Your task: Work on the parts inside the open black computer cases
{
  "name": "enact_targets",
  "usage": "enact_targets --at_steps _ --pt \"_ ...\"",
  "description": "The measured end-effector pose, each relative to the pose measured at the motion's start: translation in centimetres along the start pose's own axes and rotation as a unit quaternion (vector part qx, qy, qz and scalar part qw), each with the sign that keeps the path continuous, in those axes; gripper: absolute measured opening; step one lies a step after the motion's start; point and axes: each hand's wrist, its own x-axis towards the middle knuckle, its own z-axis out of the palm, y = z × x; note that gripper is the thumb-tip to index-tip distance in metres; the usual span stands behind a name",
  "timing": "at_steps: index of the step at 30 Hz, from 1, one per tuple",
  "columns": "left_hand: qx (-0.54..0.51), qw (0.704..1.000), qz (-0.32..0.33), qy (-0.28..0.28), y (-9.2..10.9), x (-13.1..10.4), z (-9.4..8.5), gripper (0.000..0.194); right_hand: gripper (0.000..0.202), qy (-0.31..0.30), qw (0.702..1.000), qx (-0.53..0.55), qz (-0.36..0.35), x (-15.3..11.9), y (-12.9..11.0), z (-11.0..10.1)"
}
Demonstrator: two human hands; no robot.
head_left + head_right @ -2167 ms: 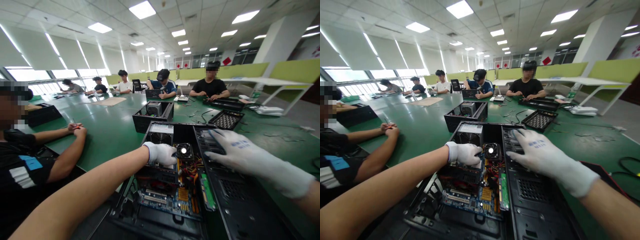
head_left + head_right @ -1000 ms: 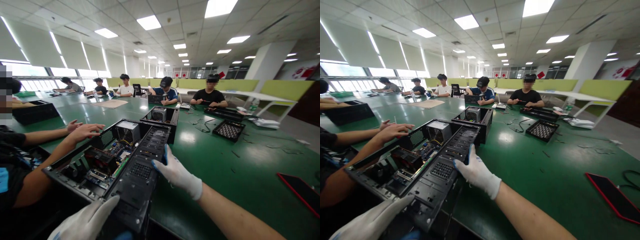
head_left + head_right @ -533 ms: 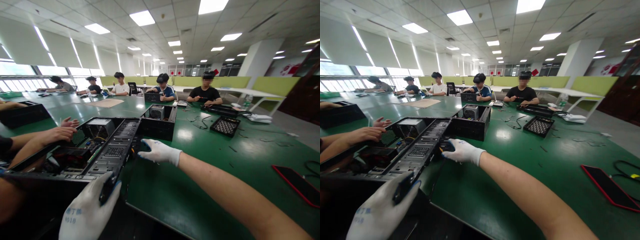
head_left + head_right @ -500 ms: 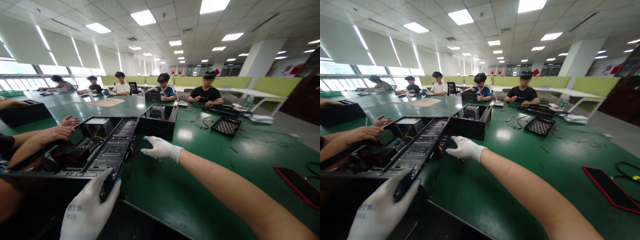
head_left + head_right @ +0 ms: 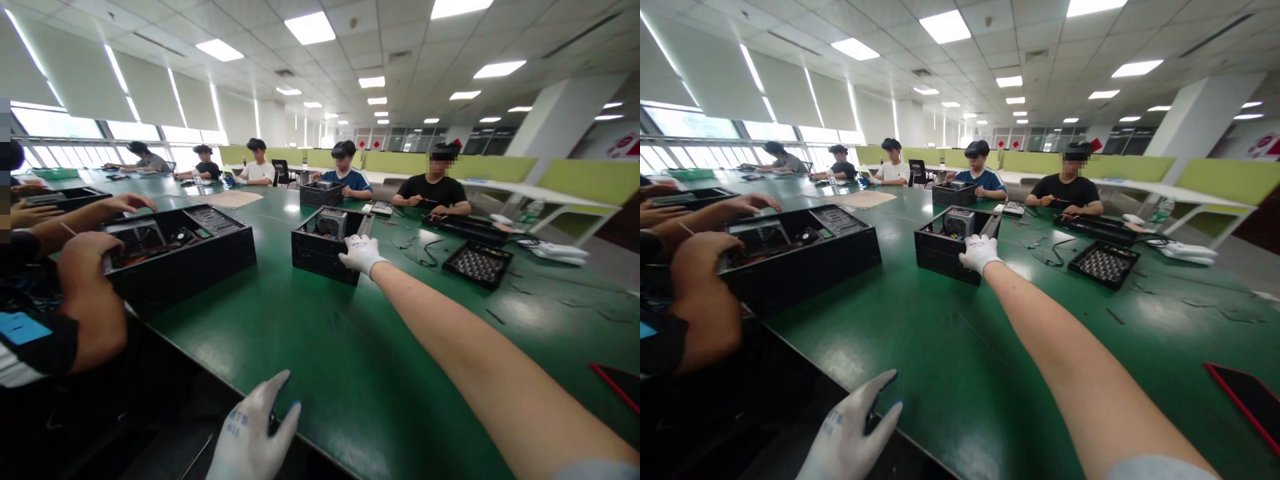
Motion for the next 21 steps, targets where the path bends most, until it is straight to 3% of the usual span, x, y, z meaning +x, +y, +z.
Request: enact_targets --at_steps 4,10,15,21 --pt "-0.007 0.999 0.037 -0.003 0.2 -0.7 1.9 0.044 0.043 0.006 1.000 -0.023 -0.013 0.2 0.1 -0.4" --pt "-0.010 0.999 0.033 -0.019 0.3 -0.7 1.6 0.044 0.048 0.024 0.998 -0.030 -0.057 -2.6 0.8 -1.3" --pt "-0.028 0.999 0.038 -0.023 1.8 0.9 0.9 0.043 0.053 0.040 0.992 -0.026 -0.119 -9.0 2.5 -2.8" --pt "-0.052 0.996 0.072 -0.023 5.8 4.5 -1.3 0.035 0.049 0.074 0.978 0.014 -0.194 -19.5 5.3 -4.9"
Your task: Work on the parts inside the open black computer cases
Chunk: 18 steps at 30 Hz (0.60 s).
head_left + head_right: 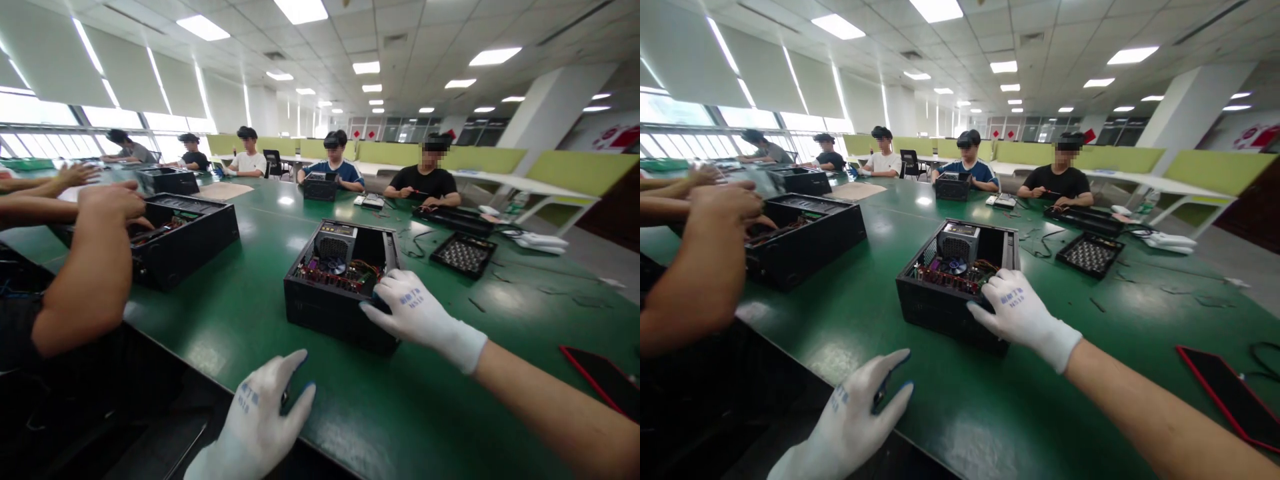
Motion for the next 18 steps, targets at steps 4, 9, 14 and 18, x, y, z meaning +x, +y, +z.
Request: enact_targets --at_steps 4,9,14,18 --pt "0.000 0.998 0.062 0.004 3.1 3.3 -1.8 0.035 0.042 0.017 0.998 0.059 -0.035 -6.2 -1.2 -2.5" --pt "0.007 0.990 0.130 -0.052 6.8 6.6 -2.6 0.024 0.032 0.041 0.994 0.091 -0.048 -12.2 -3.1 -5.2" --pt "0.004 0.966 0.190 -0.178 9.8 6.2 -2.4 0.023 0.021 0.065 0.989 0.116 -0.063 -17.5 -4.3 -7.0" --pt "-0.010 0.950 0.178 -0.255 11.9 4.7 -2.9 0.031 0.021 0.068 0.988 0.128 -0.056 -21.4 -4.1 -6.8"
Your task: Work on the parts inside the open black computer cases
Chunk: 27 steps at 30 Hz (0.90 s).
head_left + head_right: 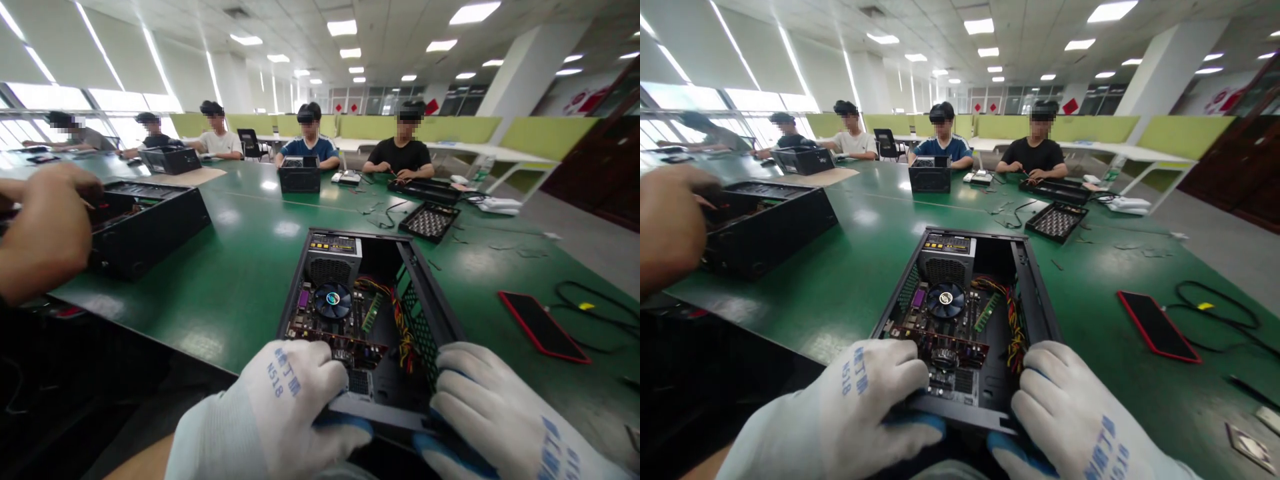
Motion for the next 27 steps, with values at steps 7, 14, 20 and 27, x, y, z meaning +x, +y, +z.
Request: enact_targets --at_steps 7,14,20,27 --pt "-0.015 1.000 -0.015 0.023 1.0 0.0 0.1 0.025 0.018 -0.074 0.994 0.076 0.031 1.6 0.9 -2.2" --pt "-0.003 1.000 -0.008 0.030 0.7 -0.3 0.2 0.026 0.033 -0.139 0.989 -0.054 0.001 10.0 4.2 0.9" --pt "0.001 0.999 -0.004 0.045 0.7 -0.3 0.3 0.030 0.033 -0.292 0.944 -0.139 -0.064 15.3 4.7 6.4" --pt "-0.018 0.999 -0.022 0.032 0.9 -0.2 0.3 0.030 0.021 -0.358 0.920 -0.126 -0.096 17.1 3.7 7.7"
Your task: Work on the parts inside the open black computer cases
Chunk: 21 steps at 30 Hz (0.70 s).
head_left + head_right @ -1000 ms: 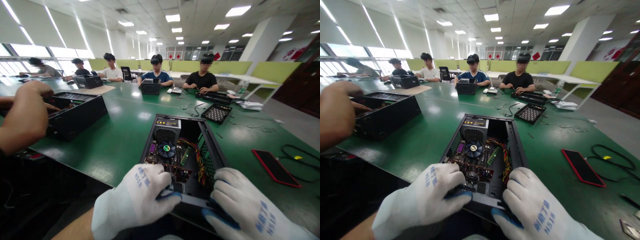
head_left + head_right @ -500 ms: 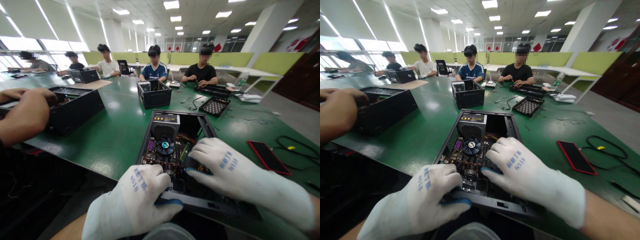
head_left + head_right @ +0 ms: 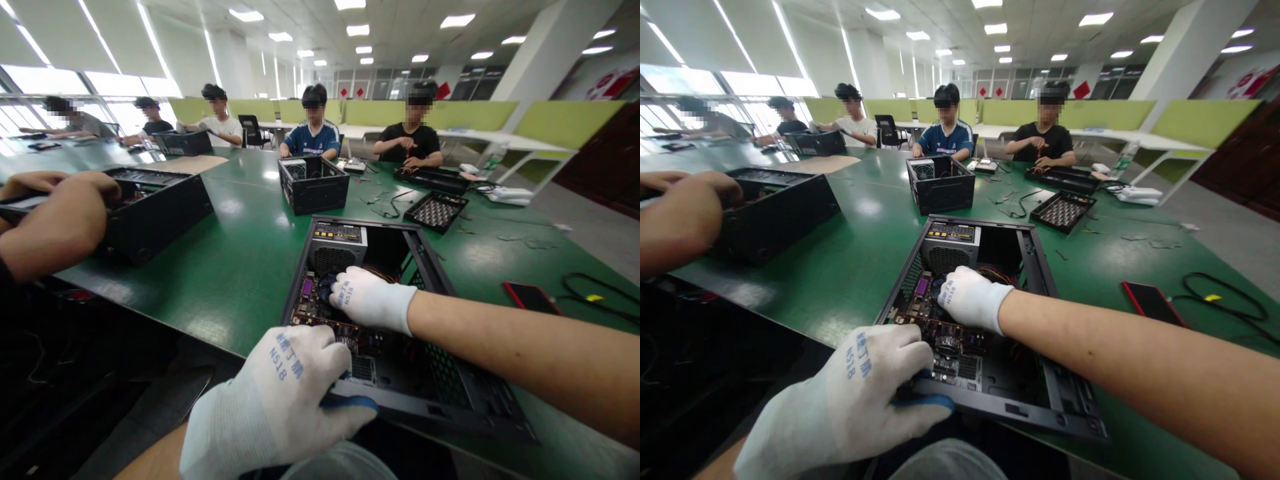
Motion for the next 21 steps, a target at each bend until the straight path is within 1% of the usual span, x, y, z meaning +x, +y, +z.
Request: enact_targets --at_steps 4,8,12,14,16,21 --pt "0.000 1.000 -0.008 -0.011 -0.1 0.0 0.1 0.032 0.023 -0.003 1.000 0.010 0.004 -1.6 1.1 -0.5" --pt "-0.011 1.000 -0.004 -0.009 -0.2 0.1 0.1 0.032 0.023 0.006 0.998 0.027 0.055 -4.3 2.3 -0.8" --pt "-0.023 1.000 -0.006 -0.021 -0.3 0.2 -0.1 0.031 0.023 -0.041 0.992 0.005 0.116 -6.0 3.5 -0.7" --pt "-0.024 0.999 -0.007 -0.025 -0.3 0.2 -0.2 0.030 0.024 -0.062 0.988 -0.017 0.138 -6.0 4.2 -0.6" --pt "-0.023 0.999 -0.006 -0.027 -0.3 0.1 -0.2 0.029 0.024 -0.071 0.984 -0.027 0.160 -5.6 4.9 -0.6" --pt "-0.004 1.000 -0.005 -0.016 -0.3 0.0 0.0 0.029 0.023 -0.059 0.978 -0.021 0.201 -3.7 6.3 -0.4"
